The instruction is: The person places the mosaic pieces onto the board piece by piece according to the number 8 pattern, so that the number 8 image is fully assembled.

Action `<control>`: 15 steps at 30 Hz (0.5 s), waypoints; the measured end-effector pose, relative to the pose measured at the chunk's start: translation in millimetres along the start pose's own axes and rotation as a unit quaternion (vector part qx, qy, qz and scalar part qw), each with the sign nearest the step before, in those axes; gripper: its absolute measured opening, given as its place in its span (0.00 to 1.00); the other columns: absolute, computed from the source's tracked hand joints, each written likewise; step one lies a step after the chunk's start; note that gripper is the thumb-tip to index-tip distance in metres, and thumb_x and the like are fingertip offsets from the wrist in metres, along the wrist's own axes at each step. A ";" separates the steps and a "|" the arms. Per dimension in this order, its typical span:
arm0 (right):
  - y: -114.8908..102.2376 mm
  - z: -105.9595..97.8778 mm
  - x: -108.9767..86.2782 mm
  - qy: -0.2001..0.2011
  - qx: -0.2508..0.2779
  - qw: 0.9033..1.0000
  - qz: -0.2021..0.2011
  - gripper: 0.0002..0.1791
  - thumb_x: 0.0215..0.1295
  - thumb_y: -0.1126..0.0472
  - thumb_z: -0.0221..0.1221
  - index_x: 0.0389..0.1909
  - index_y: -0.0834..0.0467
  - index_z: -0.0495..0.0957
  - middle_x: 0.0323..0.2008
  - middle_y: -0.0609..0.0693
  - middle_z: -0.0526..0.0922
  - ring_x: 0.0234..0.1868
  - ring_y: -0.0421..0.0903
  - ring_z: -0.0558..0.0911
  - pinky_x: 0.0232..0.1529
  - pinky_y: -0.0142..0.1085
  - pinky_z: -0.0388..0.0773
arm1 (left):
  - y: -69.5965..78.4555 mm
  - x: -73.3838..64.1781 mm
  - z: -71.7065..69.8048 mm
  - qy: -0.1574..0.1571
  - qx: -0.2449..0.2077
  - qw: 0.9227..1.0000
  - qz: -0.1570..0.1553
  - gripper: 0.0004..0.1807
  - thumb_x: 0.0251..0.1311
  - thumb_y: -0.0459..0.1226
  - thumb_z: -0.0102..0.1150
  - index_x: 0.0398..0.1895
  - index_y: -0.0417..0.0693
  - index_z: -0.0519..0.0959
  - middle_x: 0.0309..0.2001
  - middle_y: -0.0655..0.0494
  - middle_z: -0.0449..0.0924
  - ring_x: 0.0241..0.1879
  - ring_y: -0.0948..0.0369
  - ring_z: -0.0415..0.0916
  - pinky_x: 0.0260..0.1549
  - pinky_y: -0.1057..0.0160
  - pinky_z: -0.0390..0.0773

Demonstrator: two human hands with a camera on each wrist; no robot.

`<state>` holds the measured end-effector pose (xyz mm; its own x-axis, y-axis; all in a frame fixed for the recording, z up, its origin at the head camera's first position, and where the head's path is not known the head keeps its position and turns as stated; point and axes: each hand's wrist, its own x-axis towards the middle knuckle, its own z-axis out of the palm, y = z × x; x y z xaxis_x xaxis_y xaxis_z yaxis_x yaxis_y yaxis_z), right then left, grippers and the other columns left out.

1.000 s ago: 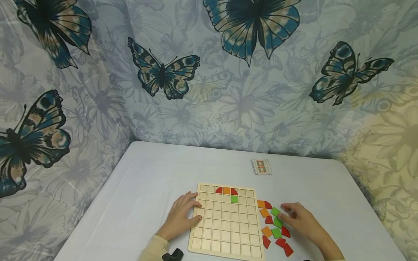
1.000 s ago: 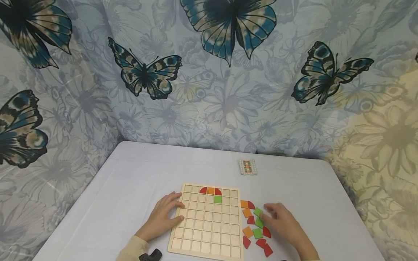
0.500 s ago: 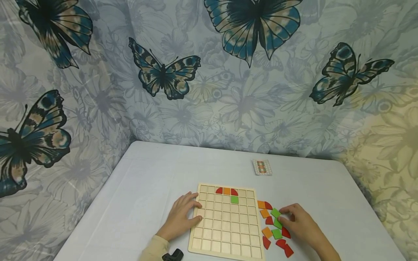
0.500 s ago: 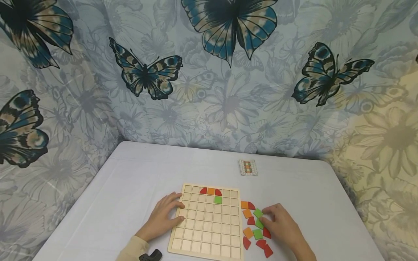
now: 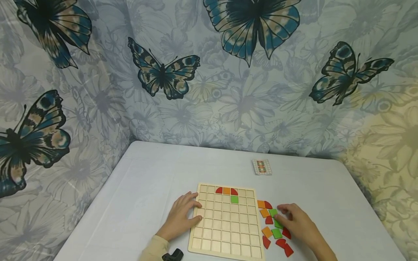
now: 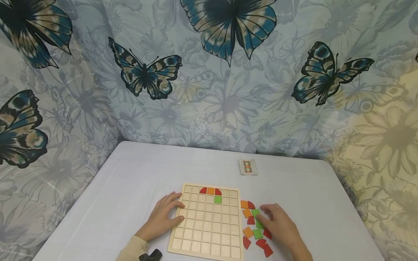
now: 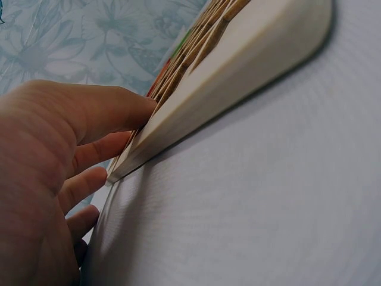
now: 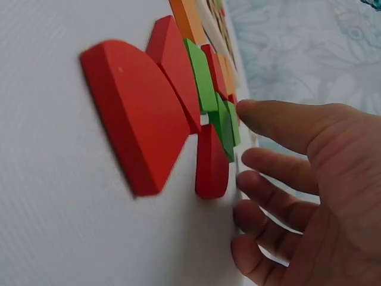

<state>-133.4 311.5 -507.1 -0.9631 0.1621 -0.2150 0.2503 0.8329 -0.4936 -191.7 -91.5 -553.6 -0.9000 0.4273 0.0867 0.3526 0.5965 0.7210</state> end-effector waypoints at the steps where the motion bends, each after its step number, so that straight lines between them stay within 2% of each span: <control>1: -0.4 0.5 0.2 -0.001 -0.007 1.000 -0.004 0.30 0.60 0.46 0.70 0.58 0.61 0.79 0.47 0.53 0.80 0.39 0.45 0.73 0.36 0.33 0.75 | 0.2 0.0 -0.2 0.000 0.000 1.000 0.001 0.14 0.59 0.47 0.68 0.47 0.64 0.79 0.75 0.57 0.65 0.80 0.47 0.52 0.77 0.34 0.47; 4: -2.2 1.7 0.8 -0.003 -0.020 1.000 -0.010 0.29 0.60 0.47 0.70 0.57 0.60 0.80 0.46 0.53 0.79 0.38 0.45 0.72 0.34 0.32 0.73 | 0.6 0.0 -0.5 0.000 0.001 1.000 0.003 0.13 0.59 0.47 0.68 0.47 0.64 0.79 0.75 0.57 0.65 0.80 0.47 0.52 0.77 0.34 0.48; 8: -4.8 2.9 0.7 -0.002 -0.006 1.000 -0.005 0.26 0.59 0.50 0.71 0.54 0.60 0.80 0.44 0.52 0.79 0.38 0.45 0.72 0.34 0.31 0.74 | 0.6 0.0 -0.4 -0.002 0.000 1.000 0.002 0.14 0.60 0.47 0.68 0.47 0.64 0.79 0.75 0.57 0.64 0.80 0.47 0.52 0.77 0.34 0.47; 15: -5.9 2.3 -2.6 -0.006 0.041 0.999 -0.005 0.17 0.59 0.55 0.71 0.43 0.57 0.77 0.31 0.49 0.73 0.34 0.44 0.71 0.26 0.29 0.70 | 1.3 0.1 -0.4 -0.001 -0.001 1.000 0.001 0.14 0.59 0.47 0.68 0.47 0.64 0.79 0.75 0.56 0.64 0.80 0.46 0.52 0.77 0.34 0.46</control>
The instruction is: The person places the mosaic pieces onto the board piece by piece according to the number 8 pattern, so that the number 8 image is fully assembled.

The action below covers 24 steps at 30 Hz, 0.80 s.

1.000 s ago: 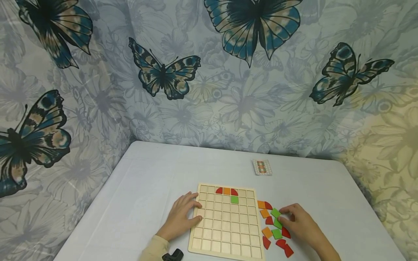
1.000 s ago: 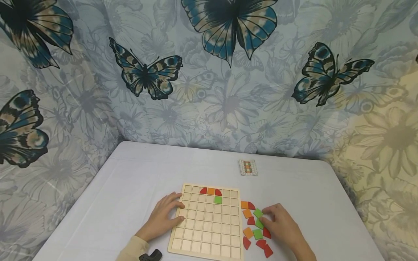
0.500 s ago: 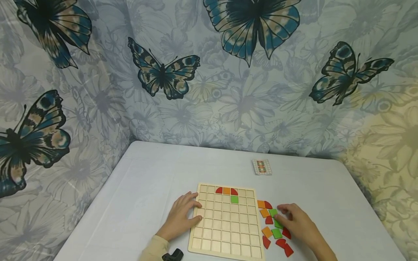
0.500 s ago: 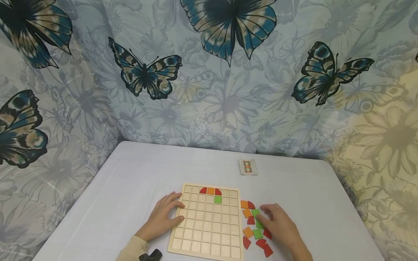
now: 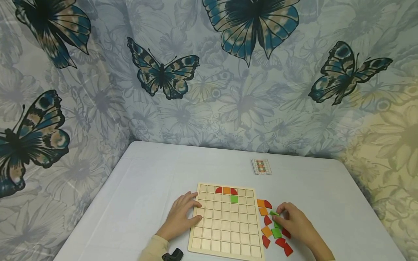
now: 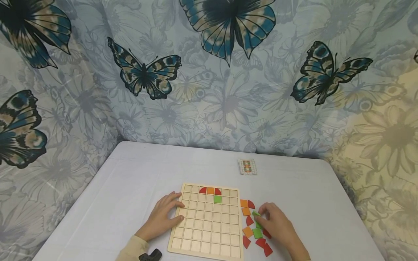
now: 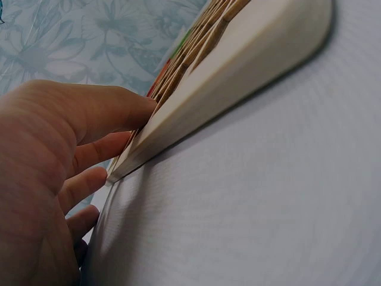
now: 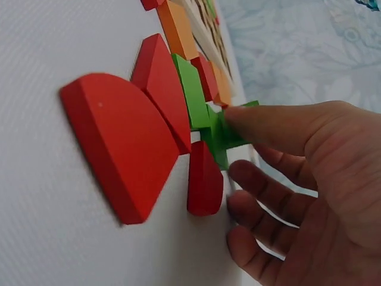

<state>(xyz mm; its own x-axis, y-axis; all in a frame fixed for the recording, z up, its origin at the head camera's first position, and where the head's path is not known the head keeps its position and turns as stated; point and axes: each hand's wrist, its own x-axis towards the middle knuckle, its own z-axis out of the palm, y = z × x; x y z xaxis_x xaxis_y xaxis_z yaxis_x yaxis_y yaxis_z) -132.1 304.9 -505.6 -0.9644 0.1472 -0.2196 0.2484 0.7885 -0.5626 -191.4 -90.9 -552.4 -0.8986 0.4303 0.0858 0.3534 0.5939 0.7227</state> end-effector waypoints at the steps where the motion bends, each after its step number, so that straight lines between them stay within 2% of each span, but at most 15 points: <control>1: 0.0 -0.7 -0.4 0.000 0.004 1.000 -0.001 0.16 0.60 0.55 0.71 0.42 0.57 0.77 0.31 0.49 0.74 0.34 0.44 0.71 0.26 0.28 0.70 | 0.1 -0.1 -0.1 0.000 -0.001 1.000 -0.001 0.14 0.59 0.47 0.68 0.47 0.64 0.79 0.75 0.56 0.64 0.80 0.46 0.51 0.77 0.34 0.46; 9: -5.6 -14.3 1.6 -0.002 0.022 1.000 -0.009 0.16 0.66 0.55 0.65 0.49 0.59 0.80 0.38 0.49 0.83 0.39 0.45 0.76 0.31 0.30 0.76 | -0.4 -0.2 -0.4 0.004 0.002 1.000 0.000 0.14 0.59 0.47 0.69 0.47 0.64 0.79 0.75 0.57 0.65 0.79 0.47 0.52 0.77 0.34 0.47; 16: -21.2 -30.1 6.7 0.026 0.029 0.997 -0.071 0.18 0.70 0.51 0.62 0.52 0.58 0.82 0.44 0.51 0.85 0.43 0.45 0.78 0.35 0.32 0.77 | -0.6 0.4 -0.4 0.008 0.005 1.000 0.004 0.13 0.59 0.47 0.69 0.47 0.64 0.79 0.75 0.57 0.65 0.79 0.47 0.52 0.77 0.35 0.48; 24: -44.3 -37.5 15.7 0.067 0.057 0.989 -0.116 0.11 0.69 0.54 0.64 0.45 0.55 0.81 0.35 0.47 0.84 0.36 0.36 0.76 0.34 0.30 0.76 | 0.0 0.1 -0.2 0.006 0.002 1.000 0.003 0.13 0.59 0.46 0.69 0.46 0.63 0.79 0.75 0.56 0.66 0.79 0.46 0.53 0.77 0.35 0.48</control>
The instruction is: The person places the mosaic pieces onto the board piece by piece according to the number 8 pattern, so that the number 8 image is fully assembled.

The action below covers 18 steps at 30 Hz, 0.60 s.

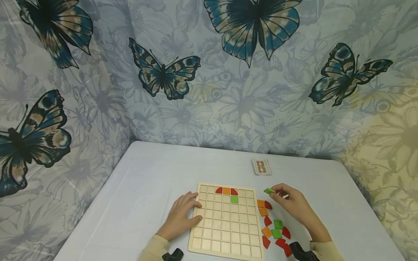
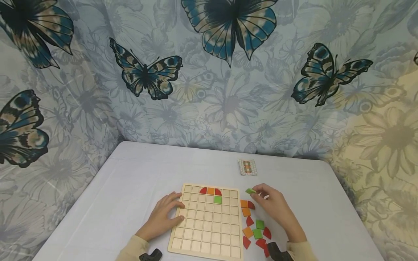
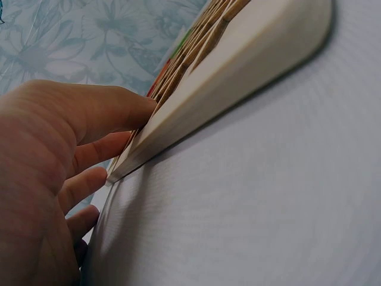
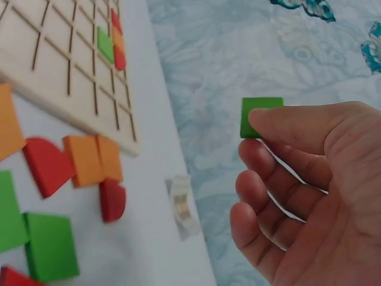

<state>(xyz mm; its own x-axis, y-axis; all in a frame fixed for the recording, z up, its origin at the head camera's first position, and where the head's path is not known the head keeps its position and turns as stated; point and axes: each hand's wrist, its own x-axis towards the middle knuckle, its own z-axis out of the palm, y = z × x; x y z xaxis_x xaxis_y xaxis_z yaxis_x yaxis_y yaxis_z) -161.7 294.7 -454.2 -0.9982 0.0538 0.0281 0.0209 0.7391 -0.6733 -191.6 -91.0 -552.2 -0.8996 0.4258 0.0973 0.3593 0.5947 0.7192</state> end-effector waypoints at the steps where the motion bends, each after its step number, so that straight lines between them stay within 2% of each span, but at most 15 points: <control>1: -2.2 0.6 2.5 0.005 -0.001 1.000 -0.006 0.10 0.68 0.55 0.64 0.45 0.56 0.81 0.33 0.46 0.82 0.35 0.35 0.75 0.35 0.29 0.76 | -0.1 -0.1 0.0 0.000 0.000 1.000 0.000 0.13 0.59 0.46 0.69 0.46 0.64 0.79 0.75 0.57 0.66 0.79 0.46 0.53 0.77 0.35 0.48; 8: -23.8 3.7 19.0 0.016 0.013 0.999 -0.042 0.09 0.69 0.56 0.64 0.43 0.56 0.79 0.33 0.47 0.82 0.35 0.34 0.74 0.37 0.29 0.76 | -0.8 -0.2 1.3 0.001 0.000 1.000 0.002 0.14 0.59 0.46 0.68 0.47 0.63 0.79 0.75 0.57 0.65 0.80 0.47 0.52 0.78 0.36 0.47; 14: -41.2 12.0 35.9 -0.008 0.035 0.997 -0.072 0.09 0.71 0.56 0.61 0.46 0.56 0.81 0.38 0.48 0.85 0.38 0.36 0.78 0.41 0.31 0.79 | -0.9 -0.5 1.1 0.002 -0.002 1.000 0.006 0.14 0.59 0.46 0.68 0.47 0.63 0.79 0.75 0.56 0.65 0.79 0.46 0.53 0.77 0.34 0.48; 18: -51.0 20.0 46.4 -0.025 0.052 0.994 -0.091 0.08 0.71 0.57 0.61 0.46 0.54 0.82 0.37 0.47 0.85 0.39 0.38 0.79 0.42 0.32 0.79 | -1.3 -0.1 0.9 -0.001 0.001 1.000 0.001 0.14 0.59 0.47 0.68 0.47 0.64 0.79 0.75 0.57 0.65 0.79 0.46 0.52 0.77 0.35 0.48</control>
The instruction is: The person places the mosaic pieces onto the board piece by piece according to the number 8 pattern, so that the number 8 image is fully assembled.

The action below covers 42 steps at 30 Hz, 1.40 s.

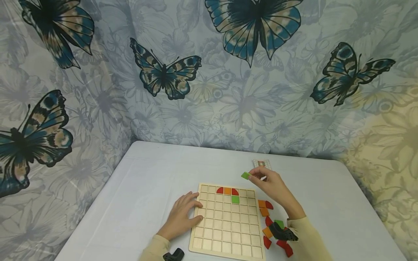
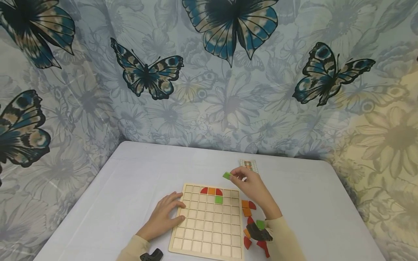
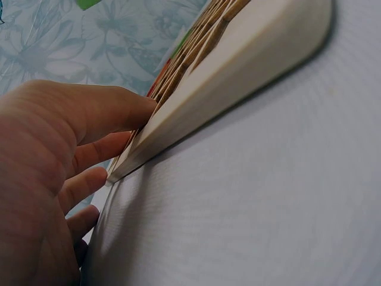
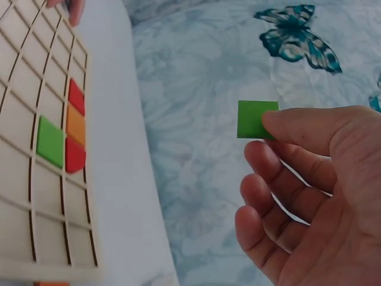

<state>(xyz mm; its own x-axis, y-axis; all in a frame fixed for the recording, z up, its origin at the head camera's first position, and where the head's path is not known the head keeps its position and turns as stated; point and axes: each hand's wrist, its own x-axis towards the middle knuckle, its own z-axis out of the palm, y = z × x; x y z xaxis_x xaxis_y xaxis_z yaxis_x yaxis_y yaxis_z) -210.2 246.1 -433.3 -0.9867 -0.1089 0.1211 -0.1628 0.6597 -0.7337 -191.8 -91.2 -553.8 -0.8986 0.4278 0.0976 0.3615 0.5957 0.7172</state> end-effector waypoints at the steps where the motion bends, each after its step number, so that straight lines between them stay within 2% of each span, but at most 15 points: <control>1: -1.6 2.3 3.1 -0.004 0.006 1.000 -0.003 0.07 0.71 0.57 0.62 0.46 0.54 0.82 0.37 0.47 0.84 0.38 0.38 0.79 0.41 0.32 0.79 | -0.3 0.3 0.1 0.000 0.001 1.000 0.000 0.14 0.59 0.47 0.68 0.47 0.64 0.79 0.75 0.57 0.65 0.79 0.47 0.53 0.77 0.35 0.48; 6: -10.1 13.4 16.0 -0.020 0.037 0.999 -0.015 0.06 0.70 0.58 0.63 0.43 0.55 0.81 0.36 0.48 0.84 0.38 0.39 0.78 0.39 0.33 0.77 | 0.1 0.3 0.0 -0.001 -0.004 1.000 0.002 0.14 0.59 0.47 0.68 0.47 0.64 0.79 0.75 0.56 0.65 0.79 0.46 0.52 0.77 0.34 0.48; 11: -13.3 24.6 24.8 -0.039 0.049 0.998 -0.033 0.06 0.70 0.59 0.63 0.44 0.56 0.82 0.38 0.51 0.87 0.39 0.40 0.81 0.40 0.33 0.80 | -0.7 -0.2 -0.1 -0.001 -0.003 1.000 0.002 0.15 0.59 0.47 0.68 0.48 0.63 0.79 0.75 0.56 0.65 0.79 0.46 0.52 0.77 0.33 0.48; 16: -13.8 34.9 28.5 -0.055 0.050 0.997 -0.015 0.07 0.71 0.57 0.62 0.46 0.53 0.81 0.40 0.51 0.87 0.42 0.43 0.83 0.42 0.36 0.80 | -2.3 0.0 -0.2 -0.005 0.000 1.000 -0.006 0.15 0.59 0.48 0.68 0.48 0.65 0.79 0.76 0.59 0.64 0.80 0.48 0.51 0.78 0.35 0.47; 20: -13.1 42.1 29.2 -0.058 0.054 0.997 0.005 0.07 0.70 0.57 0.63 0.45 0.53 0.80 0.39 0.50 0.86 0.41 0.44 0.81 0.38 0.37 0.78 | -2.4 0.2 0.2 -0.008 0.001 1.000 -0.008 0.15 0.59 0.48 0.67 0.48 0.66 0.78 0.76 0.59 0.63 0.80 0.49 0.50 0.78 0.35 0.47; 29: -9.7 58.7 29.3 -0.073 0.051 0.996 0.010 0.06 0.70 0.57 0.63 0.42 0.54 0.81 0.37 0.49 0.86 0.40 0.43 0.80 0.35 0.35 0.79 | -0.5 -0.5 -0.4 -0.005 -0.003 1.000 -0.007 0.14 0.59 0.48 0.68 0.48 0.66 0.79 0.76 0.57 0.64 0.80 0.47 0.51 0.77 0.33 0.48; 34: -3.8 67.6 27.5 -0.079 0.046 0.995 0.036 0.06 0.69 0.56 0.63 0.42 0.53 0.83 0.33 0.46 0.83 0.36 0.42 0.77 0.31 0.33 0.75 | -0.5 -0.7 0.0 0.000 0.003 1.000 0.002 0.14 0.59 0.47 0.68 0.47 0.64 0.79 0.75 0.56 0.65 0.79 0.46 0.53 0.76 0.32 0.49; 38: 1.7 73.9 26.0 -0.079 0.037 0.995 0.041 0.05 0.68 0.58 0.63 0.41 0.54 0.84 0.30 0.46 0.79 0.32 0.42 0.73 0.28 0.32 0.71 | 0.2 -0.7 -0.8 0.001 0.005 1.000 0.006 0.14 0.59 0.48 0.68 0.47 0.63 0.79 0.75 0.56 0.65 0.79 0.45 0.53 0.76 0.33 0.50; 42: 5.1 79.1 24.5 -0.086 0.043 0.994 0.047 0.05 0.69 0.58 0.63 0.41 0.54 0.85 0.30 0.47 0.80 0.30 0.42 0.72 0.30 0.32 0.71 | -0.2 -0.9 -0.6 0.005 0.006 1.000 0.007 0.14 0.59 0.47 0.68 0.47 0.64 0.79 0.75 0.56 0.66 0.79 0.45 0.53 0.76 0.32 0.49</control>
<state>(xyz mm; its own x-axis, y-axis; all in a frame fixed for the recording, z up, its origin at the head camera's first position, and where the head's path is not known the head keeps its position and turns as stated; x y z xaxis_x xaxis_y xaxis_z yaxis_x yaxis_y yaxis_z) -235.2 187.9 -487.0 -0.9816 -0.1804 -0.0620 -0.0619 0.6084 -0.7912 -191.1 -92.1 -553.6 -0.8959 0.4295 0.1138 0.3767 0.5983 0.7072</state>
